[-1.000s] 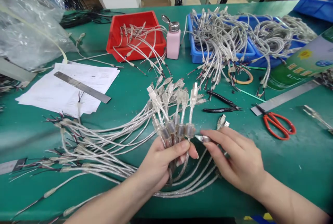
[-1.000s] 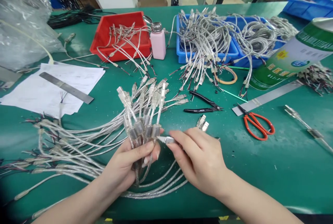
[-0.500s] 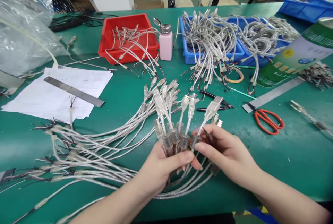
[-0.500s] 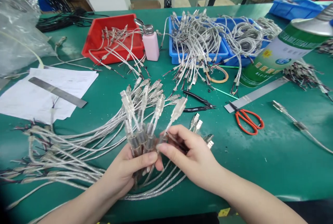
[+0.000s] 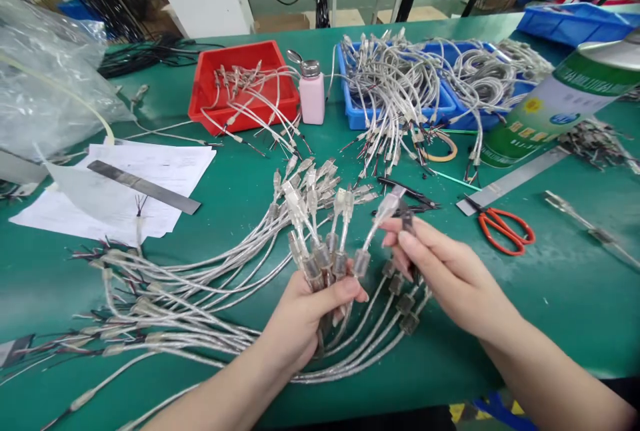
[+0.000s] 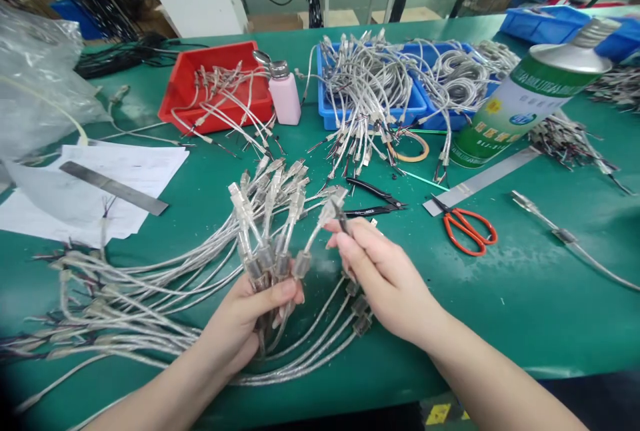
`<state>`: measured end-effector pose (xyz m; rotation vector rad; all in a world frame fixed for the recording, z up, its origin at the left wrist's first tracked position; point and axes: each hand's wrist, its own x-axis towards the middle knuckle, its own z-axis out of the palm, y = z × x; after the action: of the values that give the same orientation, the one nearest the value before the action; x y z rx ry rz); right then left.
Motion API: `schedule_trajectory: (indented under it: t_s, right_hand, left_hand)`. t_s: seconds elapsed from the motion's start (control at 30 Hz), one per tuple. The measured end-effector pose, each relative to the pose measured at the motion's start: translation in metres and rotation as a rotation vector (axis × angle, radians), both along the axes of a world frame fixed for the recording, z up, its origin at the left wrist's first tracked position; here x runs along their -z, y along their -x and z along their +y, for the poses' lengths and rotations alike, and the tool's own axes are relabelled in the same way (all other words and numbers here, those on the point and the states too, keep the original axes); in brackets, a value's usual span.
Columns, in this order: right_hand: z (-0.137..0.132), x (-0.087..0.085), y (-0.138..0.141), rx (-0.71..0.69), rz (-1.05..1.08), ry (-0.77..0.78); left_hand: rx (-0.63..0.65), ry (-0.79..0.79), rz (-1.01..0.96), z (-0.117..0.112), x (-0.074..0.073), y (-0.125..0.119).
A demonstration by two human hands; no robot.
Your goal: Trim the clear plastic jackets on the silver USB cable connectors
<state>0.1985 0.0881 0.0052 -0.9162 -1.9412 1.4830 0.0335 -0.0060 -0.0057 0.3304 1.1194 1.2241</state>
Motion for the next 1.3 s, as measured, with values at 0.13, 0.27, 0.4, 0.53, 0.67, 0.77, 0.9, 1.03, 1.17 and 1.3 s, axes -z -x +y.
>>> schedule_trajectory:
  t_s: [0.13,0.27,0.4,0.53,0.67,0.77,0.9,1.03,1.17,1.3]
  right_hand:
    - [0.002,-0.002,-0.005,-0.032,0.001,0.079]
    - [-0.01,0.002,0.002,-0.203,-0.103,0.147]
    - [-0.022,0.011,0.012,-0.258,-0.064,0.159]
    - [-0.026,0.016,0.017,-0.283,0.075,0.297]
    - [-0.024,0.017,0.017,-0.322,0.104,0.35]
    - [-0.024,0.015,0.017,-0.327,0.104,0.347]
    - [-0.022,0.014,0.017,-0.283,0.096,0.274]
    - [-0.021,0.014,0.015,-0.165,0.021,0.131]
    - [-0.022,0.012,0.015,-0.279,0.023,0.174]
    - [-0.021,0.012,0.017,-0.291,-0.059,0.038]
  left_hand:
    - [-0.06,0.027,-0.008,0.0,0.001,0.002]
    - [-0.059,0.014,0.011,-0.001,0.002,0.001]
    - [-0.033,-0.027,0.055,-0.002,0.005,-0.002]
    - [-0.032,-0.053,0.069,-0.002,0.007,-0.002]
    - [-0.04,-0.065,0.076,-0.002,0.008,-0.002]
    - [-0.041,-0.054,0.081,-0.002,0.007,-0.003]
    - [-0.041,-0.022,0.087,-0.002,0.006,-0.004]
    - [-0.029,0.0,0.063,-0.002,0.005,-0.004]
    - [-0.046,-0.012,0.044,-0.003,0.005,-0.003]
    - [-0.022,-0.007,0.1,-0.003,0.005,-0.004]
